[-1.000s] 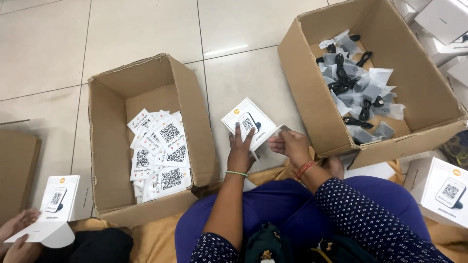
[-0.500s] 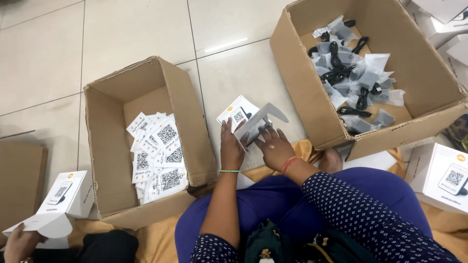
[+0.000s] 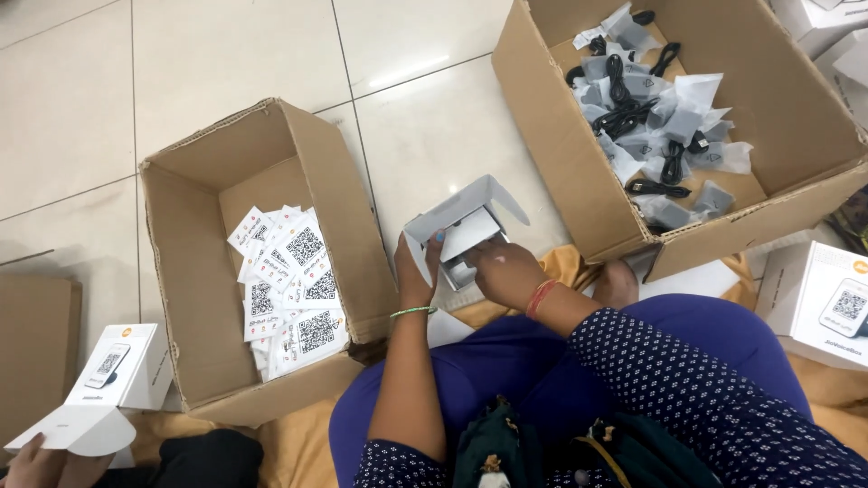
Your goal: The person packs electronic items and accessories into boxes and applies labels.
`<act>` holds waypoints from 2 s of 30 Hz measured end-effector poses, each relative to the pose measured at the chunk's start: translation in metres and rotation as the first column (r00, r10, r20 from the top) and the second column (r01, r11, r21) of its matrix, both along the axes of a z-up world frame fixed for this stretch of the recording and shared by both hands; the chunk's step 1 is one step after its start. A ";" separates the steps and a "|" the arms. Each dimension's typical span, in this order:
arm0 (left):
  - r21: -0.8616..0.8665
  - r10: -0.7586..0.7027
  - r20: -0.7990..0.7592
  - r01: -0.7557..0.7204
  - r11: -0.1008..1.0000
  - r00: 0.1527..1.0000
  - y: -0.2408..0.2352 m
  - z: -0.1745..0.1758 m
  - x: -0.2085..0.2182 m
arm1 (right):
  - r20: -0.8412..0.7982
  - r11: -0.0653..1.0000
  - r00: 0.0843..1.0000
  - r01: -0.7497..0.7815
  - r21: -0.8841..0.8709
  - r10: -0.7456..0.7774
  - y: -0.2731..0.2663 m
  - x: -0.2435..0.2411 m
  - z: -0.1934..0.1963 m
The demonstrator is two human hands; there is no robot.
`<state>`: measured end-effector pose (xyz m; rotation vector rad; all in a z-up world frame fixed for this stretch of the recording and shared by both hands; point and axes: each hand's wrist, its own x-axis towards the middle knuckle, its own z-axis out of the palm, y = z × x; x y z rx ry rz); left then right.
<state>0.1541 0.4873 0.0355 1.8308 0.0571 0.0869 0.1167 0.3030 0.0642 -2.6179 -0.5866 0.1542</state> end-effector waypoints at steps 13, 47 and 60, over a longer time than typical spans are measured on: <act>0.265 -0.200 0.438 0.087 0.960 0.876 -0.007 0.013 -0.002 | -0.044 0.981 0.988 0.152 0.124 -0.147 -0.002 0.017 -0.045; 0.301 -0.203 0.408 0.079 0.950 0.890 -0.014 0.013 -0.002 | 0.157 0.985 0.972 0.174 0.005 -0.173 0.033 0.043 -0.105; 0.326 -0.243 0.400 0.111 0.939 0.884 -0.002 -0.014 -0.003 | 0.079 0.999 0.997 -0.025 0.024 0.023 -0.010 -0.023 0.071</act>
